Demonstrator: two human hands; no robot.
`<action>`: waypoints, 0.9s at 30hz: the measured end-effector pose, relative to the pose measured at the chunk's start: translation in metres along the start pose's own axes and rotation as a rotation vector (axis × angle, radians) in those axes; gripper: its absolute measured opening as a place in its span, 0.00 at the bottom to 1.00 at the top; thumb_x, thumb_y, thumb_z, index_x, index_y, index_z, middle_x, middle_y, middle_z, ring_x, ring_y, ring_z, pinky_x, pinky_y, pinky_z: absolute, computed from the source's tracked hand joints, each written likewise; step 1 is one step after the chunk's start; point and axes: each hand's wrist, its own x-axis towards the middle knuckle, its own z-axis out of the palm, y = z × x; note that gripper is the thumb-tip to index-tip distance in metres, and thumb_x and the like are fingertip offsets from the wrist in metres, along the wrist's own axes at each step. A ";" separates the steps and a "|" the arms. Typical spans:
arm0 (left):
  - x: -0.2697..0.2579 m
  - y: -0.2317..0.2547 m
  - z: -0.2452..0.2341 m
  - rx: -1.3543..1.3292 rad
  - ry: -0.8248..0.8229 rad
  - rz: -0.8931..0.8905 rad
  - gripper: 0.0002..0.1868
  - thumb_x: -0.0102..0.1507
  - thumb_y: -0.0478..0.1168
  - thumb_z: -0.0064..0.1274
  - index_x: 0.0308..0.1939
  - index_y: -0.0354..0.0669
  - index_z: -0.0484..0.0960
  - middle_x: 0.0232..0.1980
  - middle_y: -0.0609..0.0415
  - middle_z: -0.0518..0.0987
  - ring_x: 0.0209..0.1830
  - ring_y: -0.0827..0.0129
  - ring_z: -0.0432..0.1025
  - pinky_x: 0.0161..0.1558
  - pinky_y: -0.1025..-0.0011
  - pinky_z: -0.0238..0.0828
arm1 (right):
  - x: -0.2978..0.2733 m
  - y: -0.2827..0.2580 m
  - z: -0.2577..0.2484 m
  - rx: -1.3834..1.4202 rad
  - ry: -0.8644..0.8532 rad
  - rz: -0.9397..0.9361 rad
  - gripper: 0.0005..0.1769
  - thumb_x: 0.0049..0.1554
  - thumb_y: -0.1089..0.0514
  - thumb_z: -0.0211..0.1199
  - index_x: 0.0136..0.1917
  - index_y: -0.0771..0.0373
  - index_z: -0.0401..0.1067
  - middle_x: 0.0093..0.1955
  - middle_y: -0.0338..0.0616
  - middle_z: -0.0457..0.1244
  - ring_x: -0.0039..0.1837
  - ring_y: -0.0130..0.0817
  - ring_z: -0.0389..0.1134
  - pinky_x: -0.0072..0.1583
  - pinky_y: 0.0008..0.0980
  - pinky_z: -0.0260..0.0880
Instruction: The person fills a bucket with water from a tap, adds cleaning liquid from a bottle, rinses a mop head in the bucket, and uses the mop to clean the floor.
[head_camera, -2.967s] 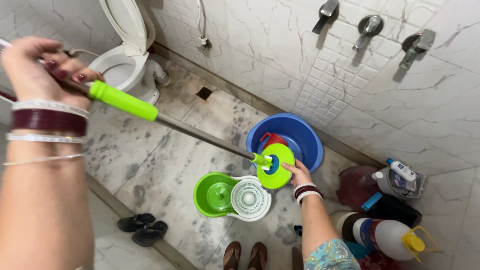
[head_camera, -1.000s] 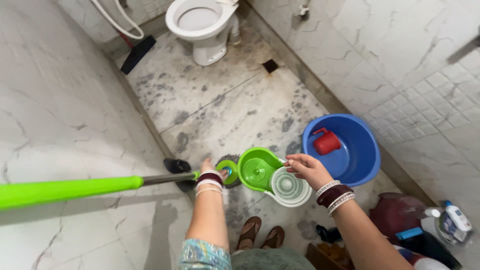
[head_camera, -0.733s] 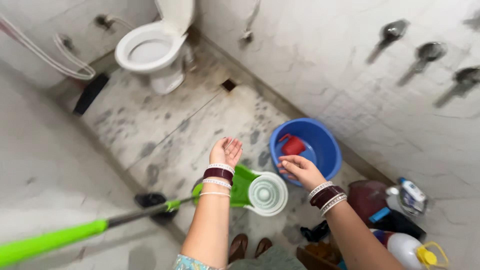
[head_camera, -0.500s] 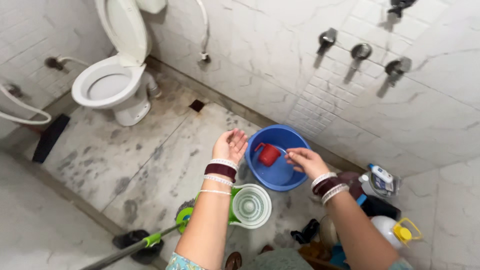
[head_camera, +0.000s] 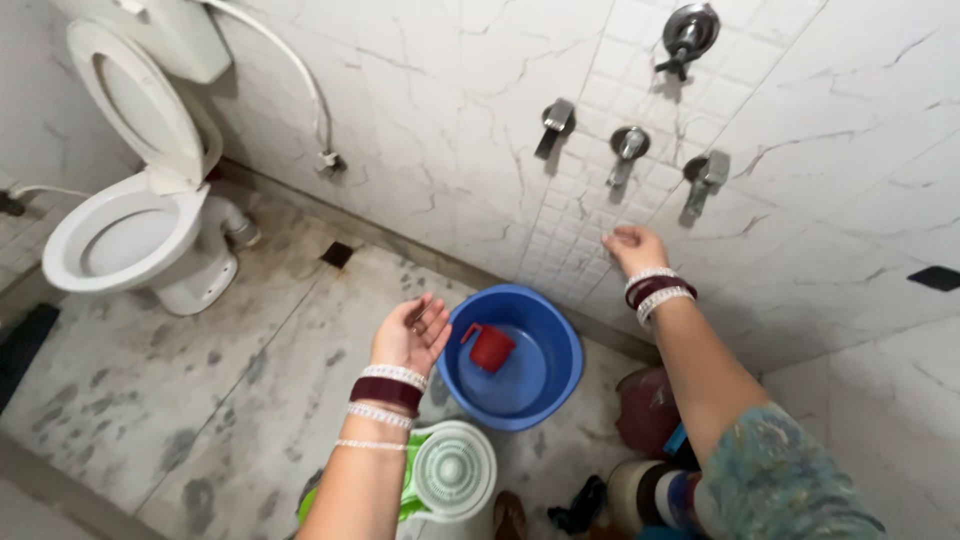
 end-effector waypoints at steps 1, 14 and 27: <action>0.002 -0.002 0.004 0.022 0.000 0.004 0.13 0.65 0.45 0.48 0.48 0.44 0.80 0.47 0.53 0.82 0.49 0.61 0.77 0.54 0.60 0.74 | 0.021 -0.008 -0.005 0.026 0.053 -0.006 0.28 0.53 0.52 0.73 0.62 0.67 0.71 0.55 0.50 0.71 0.51 0.36 0.71 0.54 0.35 0.72; 0.048 -0.057 0.032 0.252 0.163 -0.048 0.15 0.65 0.46 0.49 0.50 0.43 0.81 0.46 0.52 0.83 0.44 0.63 0.76 0.49 0.64 0.72 | 0.153 -0.081 -0.020 -0.438 0.150 -0.152 0.36 0.44 0.47 0.78 0.58 0.73 0.73 0.49 0.57 0.71 0.53 0.49 0.73 0.58 0.42 0.71; 0.052 -0.053 0.048 0.284 0.187 0.026 0.15 0.66 0.46 0.47 0.50 0.43 0.80 0.44 0.53 0.84 0.42 0.65 0.77 0.48 0.65 0.73 | 0.182 -0.092 -0.067 -0.814 -0.136 -0.382 0.26 0.47 0.67 0.71 0.60 0.52 0.79 0.53 0.42 0.72 0.56 0.41 0.73 0.58 0.38 0.71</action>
